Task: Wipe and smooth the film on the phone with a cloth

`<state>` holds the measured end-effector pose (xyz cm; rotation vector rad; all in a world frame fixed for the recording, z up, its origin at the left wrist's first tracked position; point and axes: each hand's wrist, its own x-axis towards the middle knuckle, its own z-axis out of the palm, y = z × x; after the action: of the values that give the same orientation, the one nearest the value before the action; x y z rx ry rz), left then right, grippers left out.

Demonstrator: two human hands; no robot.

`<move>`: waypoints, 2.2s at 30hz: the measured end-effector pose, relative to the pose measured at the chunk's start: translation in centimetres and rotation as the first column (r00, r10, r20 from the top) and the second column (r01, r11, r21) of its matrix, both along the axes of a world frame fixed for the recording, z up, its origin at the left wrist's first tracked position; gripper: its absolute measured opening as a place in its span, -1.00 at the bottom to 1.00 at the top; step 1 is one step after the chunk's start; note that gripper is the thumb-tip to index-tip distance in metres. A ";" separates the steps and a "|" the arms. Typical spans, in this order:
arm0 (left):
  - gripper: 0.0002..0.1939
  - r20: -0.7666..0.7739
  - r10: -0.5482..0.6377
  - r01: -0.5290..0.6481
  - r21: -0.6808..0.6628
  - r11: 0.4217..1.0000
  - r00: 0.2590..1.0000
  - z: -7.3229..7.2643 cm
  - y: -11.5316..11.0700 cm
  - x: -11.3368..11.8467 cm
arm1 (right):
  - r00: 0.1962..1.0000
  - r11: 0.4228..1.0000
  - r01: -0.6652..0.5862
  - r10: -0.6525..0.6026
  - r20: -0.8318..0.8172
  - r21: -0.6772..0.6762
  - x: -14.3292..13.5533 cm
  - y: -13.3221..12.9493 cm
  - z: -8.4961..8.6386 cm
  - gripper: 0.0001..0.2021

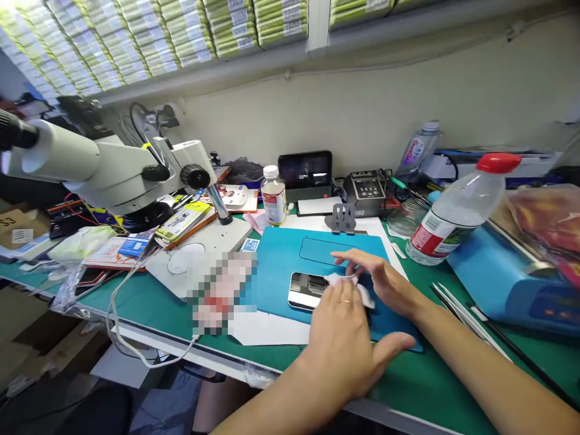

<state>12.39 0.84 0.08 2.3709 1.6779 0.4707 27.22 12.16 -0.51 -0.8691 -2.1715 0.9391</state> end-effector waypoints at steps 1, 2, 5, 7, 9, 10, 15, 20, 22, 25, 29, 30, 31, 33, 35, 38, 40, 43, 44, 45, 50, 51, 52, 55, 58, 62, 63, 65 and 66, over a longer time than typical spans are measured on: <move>0.00 -0.026 0.031 -0.031 -0.007 0.999 0.999 0.0 0.2 -1.5 | 1.000 1.000 0.000 0.000 0.013 0.004 0.1 0.0 -0.1 0.08; -0.03 -0.064 0.068 -0.069 -0.008 0.998 0.996 0.0 0.2 -3.2 | 1.000 1.000 0.003 -0.004 0.025 0.015 0.1 0.1 -0.2 0.05; -0.27 -0.166 0.137 -0.137 0.013 0.991 0.977 -0.5 -0.4 -7.8 | 0.998 0.996 0.016 -0.021 0.061 0.085 -0.3 -0.1 -0.1 -0.07; -0.35 -0.177 0.140 -0.133 0.053 0.990 0.974 -1.1 -1.5 -9.4 | 0.995 0.989 -0.006 -0.009 0.098 0.149 -0.8 -0.5 0.2 -0.20; -0.33 -0.167 0.154 -0.138 0.101 0.985 0.974 -1.8 -2.7 -9.3 | 0.986 0.979 -0.071 0.040 0.161 0.191 -1.5 -0.9 0.6 -0.36; -0.33 -0.148 0.150 -0.134 0.113 0.984 0.978 -2.0 -3.2 -8.6 | 0.979 0.974 -0.108 0.069 0.191 0.201 -1.8 -1.1 0.7 -0.42; -0.26 -0.016 -0.015 0.016 0.066 0.998 1.000 -1.4 -1.8 -3.3 | 0.971 0.963 -0.162 0.116 0.209 0.217 -2.0 -1.0 0.0 -0.48; -0.20 -0.005 -0.026 0.026 0.081 0.996 1.000 -1.0 -0.6 -3.9 | 0.992 0.969 -0.095 0.073 0.100 0.227 -1.2 -0.2 -1.2 -0.26; -0.26 -0.073 0.046 -0.039 0.095 0.995 0.996 -1.5 -1.7 -6.0 | 0.993 0.967 -0.100 0.082 0.087 0.236 -1.1 -0.4 -1.1 -0.21; -0.36 -0.170 0.126 -0.101 0.146 0.984 0.977 -2.4 -3.6 -8.9 | 0.990 0.963 -0.107 0.081 0.112 0.246 -1.4 -1.0 -0.5 -0.23; -0.38 -0.222 0.172 -0.122 0.219 0.968 0.960 -3.0 -4.1 -9.1 | 0.976 0.961 -0.118 0.066 0.210 0.250 -2.2 -1.7 0.4 -0.40; -0.38 -0.229 0.166 -0.115 0.222 0.968 0.959 -2.9 -3.8 -8.5 | 0.973 0.959 -0.128 0.072 0.218 0.252 -2.4 -1.8 0.4 -0.42; -0.37 -0.233 0.158 -0.107 0.217 0.970 0.960 -2.9 -3.3 -7.7 | 0.973 0.958 -0.135 0.079 0.218 0.254 -2.5 -1.9 0.4 -0.43; -0.34 -0.230 0.146 -0.102 0.192 0.976 0.962 -2.5 -2.1 -5.5 | 0.977 0.957 -0.137 0.088 0.194 0.255 -2.5 -1.8 0.2 -0.43; -0.29 -0.216 0.134 -0.101 0.156 0.983 0.967 -1.9 -1.0 -2.9 | 0.985 0.960 -0.120 0.083 0.152 0.253 -2.3 -1.5 0.0 -0.39; -0.16 -0.183 0.082 -0.061 0.116 0.991 0.980 -1.1 0.1 0.9 | 0.997 0.974 -0.053 0.040 0.064 0.220 -1.6 -1.2 -0.2 -0.30; -0.08 -0.173 0.051 -0.032 0.112 0.993 0.984 -0.8 0.5 2.7 | 1.000 0.985 -0.004 0.002 0.012 0.173 -1.2 -1.1 -0.2 -0.24; -0.09 -0.183 0.047 -0.021 0.140 0.990 0.982 -1.1 0.0 3.4 | 0.999 0.992 0.040 -0.036 -0.032 0.122 -0.8 -1.2 0.1 -0.16; -0.13 -0.187 0.041 -0.011 0.158 0.987 0.981 -1.4 -0.4 3.1 | 0.998 0.992 0.046 -0.042 -0.037 0.116 -0.7 -1.3 0.2 -0.13; -0.18 -0.190 0.030 0.005 0.180 0.984 0.981 -1.7 -0.9 2.5 | 0.998 0.992 0.049 -0.045 -0.037 0.113 -0.8 -1.3 0.3 -0.12; -0.29 -0.224 -0.030 0.094 0.282 0.955 0.974 -2.9 -3.1 -3.5 | 1.000 0.993 0.003 -0.001 -0.010 0.120 -1.1 -1.3 0.2 -0.14; -0.30 -0.246 -0.016 0.090 0.289 0.953 0.969 -3.0 -3.2 -5.0 | 1.000 0.993 -0.005 0.006 -0.010 0.119 -1.1 -1.3 0.1 -0.13; -0.32 -0.264 0.013 0.066 0.290 0.955 0.964 -3.1 -3.3 -6.4 | 1.000 0.993 -0.010 0.011 -0.010 0.115 -1.1 -1.3 0.0 -0.12; -0.37 -0.285 0.086 -0.008 0.266 0.964 0.955 -3.1 -3.3 -9.7 | 1.000 0.996 -0.017 0.018 -0.006 0.088 -1.0 -1.1 -0.1 -0.13; -0.41 -0.276 0.102 -0.035 0.235 0.971 0.956 -2.9 -3.9 -10.2 | 1.000 0.998 -0.024 0.024 -0.001 0.065 -1.0 -1.1 0.0 -0.13; -0.38 -0.230 0.034 0.008 0.178 0.984 0.973 -2.5 -4.2 -6.6 | 0.999 0.997 -0.029 0.030 -0.019 0.066 -1.1 -1.0 0.1 -0.11; -0.35 -0.204 0.015 0.019 0.164 0.986 0.979 -2.3 -3.9 -5.2 | 0.999 0.997 -0.029 0.030 -0.022 0.071 -1.1 -0.9 0.1 -0.10; -0.29 -0.142 -0.038 0.057 0.132 0.990 0.989 -2.0 -2.6 -2.5 | 0.999 0.997 -0.025 0.026 -0.019 0.077 -1.0 -0.8 0.1 -0.08; -0.25 -0.113 -0.066 0.080 0.124 0.989 0.991 -1.7 -1.8 -1.3 | 1.000 0.997 -0.015 0.016 -0.017 0.076 -0.9 -0.8 0.1 -0.07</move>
<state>11.07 -0.99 -1.65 2.5832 1.6443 0.4577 26.33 11.37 -0.44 -0.8057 -2.1867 0.8627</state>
